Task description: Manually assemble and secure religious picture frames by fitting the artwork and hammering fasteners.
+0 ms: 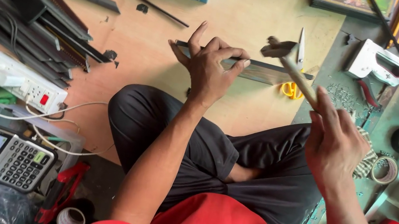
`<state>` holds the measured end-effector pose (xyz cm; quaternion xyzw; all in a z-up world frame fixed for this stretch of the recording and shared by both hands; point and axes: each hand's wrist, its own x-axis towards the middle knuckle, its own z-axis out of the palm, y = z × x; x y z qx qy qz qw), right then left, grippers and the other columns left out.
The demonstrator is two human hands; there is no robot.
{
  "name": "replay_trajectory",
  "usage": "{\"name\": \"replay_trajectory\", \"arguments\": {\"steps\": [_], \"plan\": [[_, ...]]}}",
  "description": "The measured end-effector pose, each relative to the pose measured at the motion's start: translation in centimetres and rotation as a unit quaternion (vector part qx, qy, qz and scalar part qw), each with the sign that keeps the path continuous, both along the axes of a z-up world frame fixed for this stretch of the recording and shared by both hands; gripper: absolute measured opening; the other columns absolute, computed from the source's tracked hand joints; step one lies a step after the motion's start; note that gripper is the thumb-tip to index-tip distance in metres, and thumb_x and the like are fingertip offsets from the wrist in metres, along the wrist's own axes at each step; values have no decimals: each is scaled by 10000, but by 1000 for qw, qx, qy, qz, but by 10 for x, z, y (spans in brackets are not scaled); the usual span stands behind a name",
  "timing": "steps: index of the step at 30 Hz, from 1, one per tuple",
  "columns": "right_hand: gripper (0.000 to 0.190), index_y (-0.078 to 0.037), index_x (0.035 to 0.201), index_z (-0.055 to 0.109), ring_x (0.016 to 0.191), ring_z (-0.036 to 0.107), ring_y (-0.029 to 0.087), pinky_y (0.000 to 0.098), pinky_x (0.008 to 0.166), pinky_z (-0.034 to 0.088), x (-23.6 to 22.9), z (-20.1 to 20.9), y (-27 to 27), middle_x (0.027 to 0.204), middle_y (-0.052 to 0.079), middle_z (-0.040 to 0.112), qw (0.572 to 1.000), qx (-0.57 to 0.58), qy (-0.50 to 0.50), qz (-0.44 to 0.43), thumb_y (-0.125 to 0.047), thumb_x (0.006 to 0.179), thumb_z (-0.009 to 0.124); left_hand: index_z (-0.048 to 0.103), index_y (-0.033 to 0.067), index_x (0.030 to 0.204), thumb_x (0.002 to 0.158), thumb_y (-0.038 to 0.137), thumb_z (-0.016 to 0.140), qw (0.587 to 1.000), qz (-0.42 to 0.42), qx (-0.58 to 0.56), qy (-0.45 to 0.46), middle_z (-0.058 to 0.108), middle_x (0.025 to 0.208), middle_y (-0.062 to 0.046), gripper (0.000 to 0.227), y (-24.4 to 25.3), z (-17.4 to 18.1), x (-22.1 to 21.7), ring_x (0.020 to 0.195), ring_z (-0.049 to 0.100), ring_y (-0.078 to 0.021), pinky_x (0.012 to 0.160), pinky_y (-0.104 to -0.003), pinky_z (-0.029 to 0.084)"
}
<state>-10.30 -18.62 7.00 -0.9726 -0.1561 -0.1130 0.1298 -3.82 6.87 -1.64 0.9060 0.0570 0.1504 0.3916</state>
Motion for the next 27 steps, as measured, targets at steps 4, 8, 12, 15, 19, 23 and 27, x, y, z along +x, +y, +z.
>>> {"name": "replay_trajectory", "arguments": {"steps": [4,8,12,15,19,23,27], "plan": [[465,-240,1434,690,589,555,226,381,534,431,8,1,13,784,48,561,998,-56,15,13,-150,984,766,821,352,896,808,377,866,999,-8,-9,-36,644,852,147,102,0,-6,1,1469,287,-223,1128,-771,-220],[488,-250,1471,675,670,572,220,386,599,432,-1,-16,-1,837,24,545,999,-39,-35,6,-130,1005,755,804,335,834,813,385,869,1000,-3,-2,-29,655,864,151,84,0,-10,-4,1471,282,-239,1134,-773,-204],[438,-193,1435,691,603,553,217,377,554,445,7,-7,5,808,44,571,998,-42,-37,14,-79,1020,773,802,317,996,850,374,831,1000,-17,-1,-15,653,864,138,159,2,-10,-2,1475,289,-244,1132,-782,-185],[462,-168,1426,675,714,622,241,385,639,506,14,11,8,906,57,643,999,-19,-37,29,-17,991,711,781,309,1121,911,333,784,998,-29,30,-42,656,944,119,211,9,-16,-1,1486,285,-239,1138,-778,-133],[382,-199,1292,583,864,681,232,354,720,520,1,-43,-37,1059,50,694,996,17,-61,67,51,1005,616,786,339,1050,966,297,760,997,-42,50,-46,645,941,119,98,8,-16,-8,1480,306,-224,1166,-776,-74],[429,-228,1362,733,560,562,228,386,483,408,18,10,16,719,56,586,991,-126,-23,36,-113,955,807,801,353,1016,911,165,729,997,-39,67,-10,671,952,143,227,9,-16,1,1484,333,-230,1148,-765,-92],[455,-217,1464,677,659,569,202,363,553,421,10,-1,12,826,33,568,997,-51,-55,23,-124,1028,769,782,326,996,930,254,781,997,-37,50,-43,658,950,128,98,8,-11,-4,1451,349,-233,1154,-756,-88]]}}
